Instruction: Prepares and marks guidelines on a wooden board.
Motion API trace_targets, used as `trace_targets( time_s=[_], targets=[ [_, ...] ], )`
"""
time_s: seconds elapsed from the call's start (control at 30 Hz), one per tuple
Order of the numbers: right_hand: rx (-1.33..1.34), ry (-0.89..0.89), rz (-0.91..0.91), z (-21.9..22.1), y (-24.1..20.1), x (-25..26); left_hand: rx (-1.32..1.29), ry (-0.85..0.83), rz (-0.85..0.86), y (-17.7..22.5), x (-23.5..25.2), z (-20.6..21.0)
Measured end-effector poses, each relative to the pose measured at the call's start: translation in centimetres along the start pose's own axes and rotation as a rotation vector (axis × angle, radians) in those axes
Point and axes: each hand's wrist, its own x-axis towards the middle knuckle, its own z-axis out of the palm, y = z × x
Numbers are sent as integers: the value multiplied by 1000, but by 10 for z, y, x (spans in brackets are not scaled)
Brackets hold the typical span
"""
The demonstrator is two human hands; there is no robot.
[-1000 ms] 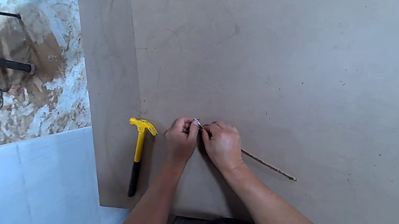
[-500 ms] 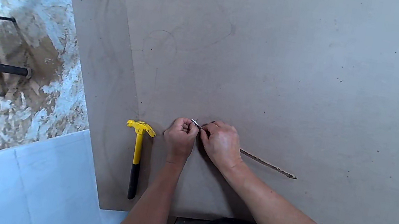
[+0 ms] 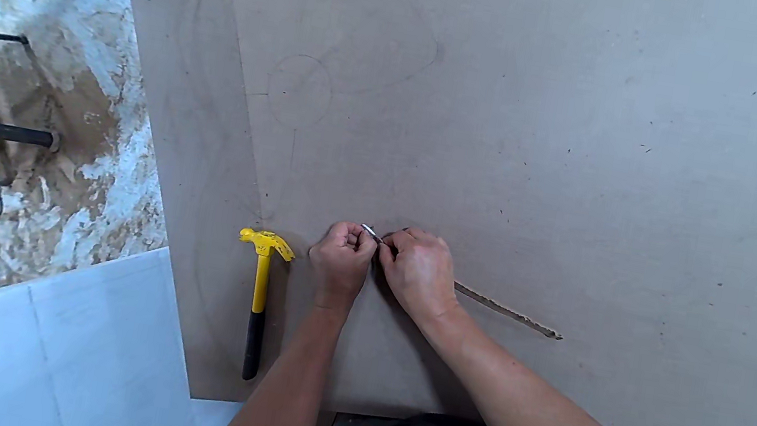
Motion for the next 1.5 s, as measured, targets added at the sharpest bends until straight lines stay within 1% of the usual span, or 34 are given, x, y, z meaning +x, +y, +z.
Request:
trace_targets(
  time_s=[0.2, 0.33, 0.53, 0.67, 0.77, 0.83, 0.93, 1.03, 1.13, 1.17, 1.23, 1.33, 1.37, 1.43, 1.5],
  targets=[
    [-1, -15, 8, -2, -1, 1, 9, -46, -20, 5, 1, -6],
    [-4, -9, 7, -2, -1, 1, 20, -41, -37, 8, 5, -6],
    [-10, -33, 27, -3, -2, 3, -13, -100, -84, 7, 7, -11],
    [-3, -58, 39, -6, -3, 3, 17, -133, -111, 11, 8, -15],
    [10, -71, 45, -7, -3, 4, 114, -239, -153, 25, 15, -25],
    [38, -97, 45, -9, -2, 5, 214, -325, -130, 37, 22, -32],
    [56, -265, 141, -24, -8, 14, 398, -479, -98, 53, 39, -37],
    [53, -417, 253, -38, -15, 26, 488, -583, -31, 62, 52, -39],
    [78, -451, 295, -44, -17, 32, 470, -620, 6, 63, 57, -42],
    [89, -426, 291, -43, -16, 30, 447, -616, 12, 62, 57, -43],
    [105, -274, 224, -33, -13, 24, 362, -597, -8, 56, 54, -45],
    [119, -16, 48, -10, -2, 16, 129, -604, -140, 40, 52, -43],
    [122, 32, 9, -4, 0, 15, 38, -611, -197, 36, 51, -43],
    [130, 70, -39, 2, 0, 15, -124, -633, -281, 29, 52, -44],
    [135, 83, -55, 5, -3, 17, -249, -644, -312, 19, 53, -47]
  ],
)
